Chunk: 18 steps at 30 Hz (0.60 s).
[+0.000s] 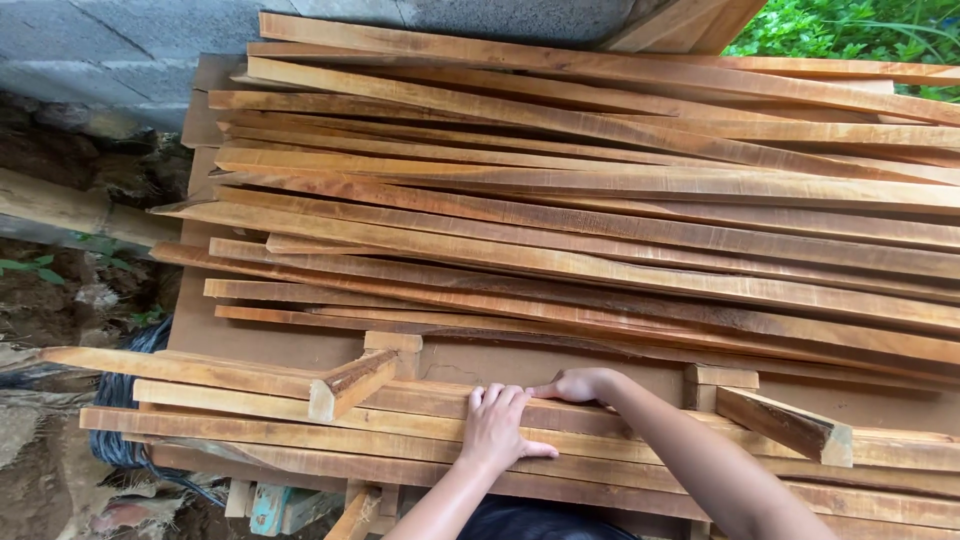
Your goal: Organizing and aligning a pile of thin wooden planks on a workbench.
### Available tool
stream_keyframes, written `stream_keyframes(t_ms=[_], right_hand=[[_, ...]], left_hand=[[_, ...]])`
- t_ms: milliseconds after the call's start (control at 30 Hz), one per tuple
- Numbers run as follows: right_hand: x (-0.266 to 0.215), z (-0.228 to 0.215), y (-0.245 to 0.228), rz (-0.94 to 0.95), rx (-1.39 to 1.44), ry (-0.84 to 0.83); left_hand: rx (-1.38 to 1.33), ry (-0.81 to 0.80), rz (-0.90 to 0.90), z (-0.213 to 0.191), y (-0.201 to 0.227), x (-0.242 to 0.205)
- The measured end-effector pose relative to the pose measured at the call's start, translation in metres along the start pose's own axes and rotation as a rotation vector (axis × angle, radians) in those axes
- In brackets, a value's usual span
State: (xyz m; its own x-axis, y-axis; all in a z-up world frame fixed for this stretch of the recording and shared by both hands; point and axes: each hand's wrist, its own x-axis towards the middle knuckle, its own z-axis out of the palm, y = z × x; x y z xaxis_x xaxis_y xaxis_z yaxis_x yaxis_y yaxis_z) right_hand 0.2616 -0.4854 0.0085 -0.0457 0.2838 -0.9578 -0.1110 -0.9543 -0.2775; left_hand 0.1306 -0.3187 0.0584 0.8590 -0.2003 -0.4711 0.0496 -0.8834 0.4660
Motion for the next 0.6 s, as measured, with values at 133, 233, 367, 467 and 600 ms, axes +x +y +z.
stream_keyframes(t_ms=[133, 233, 367, 467, 600], right_hand=[[-0.001, -0.006, 0.026, 0.025, -0.033, -0.035], [-0.005, -0.006, 0.037, -0.006, -0.085, -0.021], [-0.004, -0.003, 0.031, -0.008, -0.062, 0.028], [0.0, 0.001, 0.025, -0.032, -0.03, 0.023], [0.003, 0.003, 0.021, -0.037, -0.024, 0.04]], left_hand=[[0.006, -0.023, 0.0, 0.004, 0.0, -0.001], [0.01, -0.02, 0.002, 0.0, 0.001, -0.001], [-0.002, -0.016, 0.0, -0.001, 0.003, 0.0], [-0.002, 0.015, 0.009, 0.0, 0.001, -0.003], [0.0, 0.025, 0.019, 0.002, 0.003, -0.001]])
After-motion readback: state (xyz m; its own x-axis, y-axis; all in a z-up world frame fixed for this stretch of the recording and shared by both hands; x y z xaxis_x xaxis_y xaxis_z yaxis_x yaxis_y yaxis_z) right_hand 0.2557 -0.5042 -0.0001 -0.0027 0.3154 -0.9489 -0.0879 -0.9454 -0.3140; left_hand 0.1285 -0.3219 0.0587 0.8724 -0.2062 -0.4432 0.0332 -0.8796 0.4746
